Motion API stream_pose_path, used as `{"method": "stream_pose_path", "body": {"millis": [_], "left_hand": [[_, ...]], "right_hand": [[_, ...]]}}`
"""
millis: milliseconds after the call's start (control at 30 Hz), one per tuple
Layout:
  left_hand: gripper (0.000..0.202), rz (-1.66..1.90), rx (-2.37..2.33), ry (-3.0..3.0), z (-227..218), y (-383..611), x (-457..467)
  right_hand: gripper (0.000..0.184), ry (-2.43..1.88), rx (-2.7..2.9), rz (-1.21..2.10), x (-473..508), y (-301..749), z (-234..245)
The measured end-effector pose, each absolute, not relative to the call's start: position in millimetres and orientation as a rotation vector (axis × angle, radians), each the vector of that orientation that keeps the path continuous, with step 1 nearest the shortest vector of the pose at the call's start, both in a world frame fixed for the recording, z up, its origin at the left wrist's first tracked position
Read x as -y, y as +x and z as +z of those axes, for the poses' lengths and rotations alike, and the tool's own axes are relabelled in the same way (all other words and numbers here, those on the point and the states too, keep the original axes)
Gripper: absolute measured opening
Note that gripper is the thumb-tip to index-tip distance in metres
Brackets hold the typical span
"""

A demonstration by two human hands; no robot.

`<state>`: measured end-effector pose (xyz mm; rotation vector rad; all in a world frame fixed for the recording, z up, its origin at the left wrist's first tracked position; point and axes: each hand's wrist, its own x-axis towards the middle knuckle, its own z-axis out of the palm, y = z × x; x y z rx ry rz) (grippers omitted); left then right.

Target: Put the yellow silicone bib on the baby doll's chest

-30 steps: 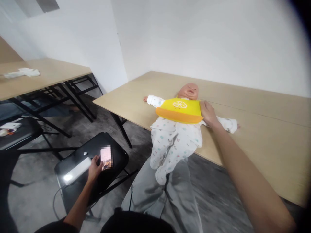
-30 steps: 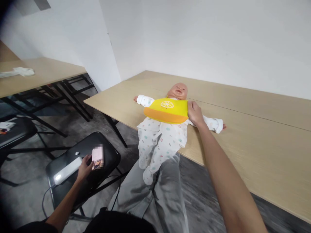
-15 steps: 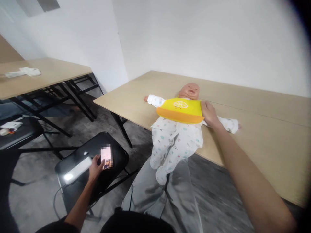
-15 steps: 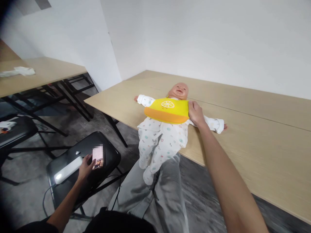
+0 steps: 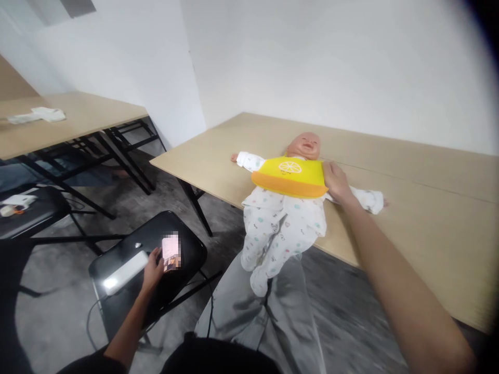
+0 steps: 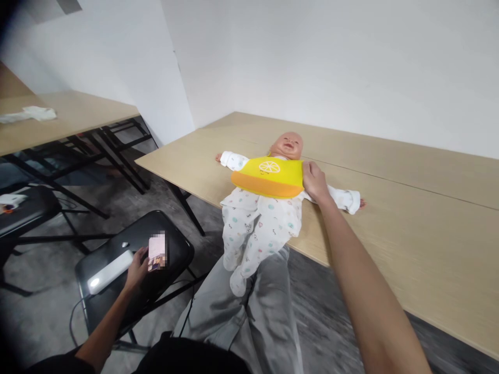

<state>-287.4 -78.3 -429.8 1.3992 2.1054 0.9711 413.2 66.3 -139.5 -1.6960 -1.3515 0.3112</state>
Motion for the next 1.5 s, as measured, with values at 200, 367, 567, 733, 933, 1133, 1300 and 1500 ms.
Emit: {"method": "stream_pose_path", "body": {"millis": [200, 367, 567, 733, 933, 1133, 1300, 1500], "left_hand": [[0.067, 1.016, -2.020, 1.287, -433.8, -289.3, 80.8], [0.066, 1.116, -1.987, 1.210, -434.4, -287.9, 81.0], [0.065, 1.155, -1.986, 1.139, -435.1, -288.2, 79.4], [0.064, 1.170, -2.010, 1.121, -431.5, -285.5, 79.3], [0.063, 1.123, -2.020, 1.154, -435.8, -290.1, 78.7], [0.064, 1.107, -2.057, 1.165, -434.6, -287.1, 78.4], [0.071, 1.045, -2.138, 1.241, -432.2, -285.2, 77.4], [0.061, 1.057, -2.137, 1.238, -430.3, -285.5, 78.6]], "right_hand": [[0.045, -1.769, 1.354, 0.315, -63.6, 410.1, -134.7], [0.048, -1.724, 1.342, 0.325, -64.2, 411.7, -136.7], [0.043, -1.762, 1.349, 0.303, -63.0, 410.1, -134.7], [0.038, -1.776, 1.330, 0.317, -60.6, 405.6, -129.9], [0.040, -1.754, 1.342, 0.313, -61.9, 407.3, -131.9], [0.037, -1.769, 1.324, 0.329, -60.8, 407.0, -131.6], [0.038, -1.774, 1.315, 0.333, -58.5, 404.7, -128.6], [0.037, -1.754, 1.318, 0.330, -60.7, 405.9, -130.0]]}}
